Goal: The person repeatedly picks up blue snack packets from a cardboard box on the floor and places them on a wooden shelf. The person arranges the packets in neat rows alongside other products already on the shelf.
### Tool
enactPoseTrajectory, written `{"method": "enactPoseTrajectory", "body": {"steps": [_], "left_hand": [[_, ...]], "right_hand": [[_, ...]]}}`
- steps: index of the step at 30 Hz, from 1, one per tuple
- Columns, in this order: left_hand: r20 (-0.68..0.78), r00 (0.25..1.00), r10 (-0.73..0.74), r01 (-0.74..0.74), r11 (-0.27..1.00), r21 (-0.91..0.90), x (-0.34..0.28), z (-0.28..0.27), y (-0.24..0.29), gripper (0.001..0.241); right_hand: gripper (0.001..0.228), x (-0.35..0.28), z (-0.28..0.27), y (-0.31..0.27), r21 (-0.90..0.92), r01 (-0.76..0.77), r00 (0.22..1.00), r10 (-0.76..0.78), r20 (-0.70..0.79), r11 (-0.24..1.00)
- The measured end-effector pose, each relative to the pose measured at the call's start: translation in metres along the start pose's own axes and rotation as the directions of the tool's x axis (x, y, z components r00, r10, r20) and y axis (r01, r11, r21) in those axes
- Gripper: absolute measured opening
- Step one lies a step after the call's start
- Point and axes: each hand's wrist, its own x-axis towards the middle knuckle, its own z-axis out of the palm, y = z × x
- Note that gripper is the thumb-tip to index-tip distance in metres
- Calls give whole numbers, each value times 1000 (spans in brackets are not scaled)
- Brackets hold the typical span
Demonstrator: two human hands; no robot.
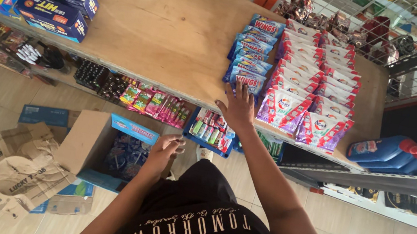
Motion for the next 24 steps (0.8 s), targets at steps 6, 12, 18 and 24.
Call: {"method": "enactPoseTrajectory", "body": {"steps": [6,12,18,24], "left_hand": [[-7,999,36,-36,999,-40,8,-5,-8,39],[-64,998,22,-23,1000,-20,11,-12,-29,35],[7,981,194,-194,980,-45,33,-1,-82,34],[58,966,250,-256,922,289,42,13,-98,41]], "right_hand": [[76,-14,-2,2,68,112,987,-103,-121,991],[68,-87,9,-32,471,344,938,-316,-141,812],[61,-108,22,-57,590,367,902,-431,-34,720],[54,-94,22,-52,579,395,837,-539,94,713]]}}
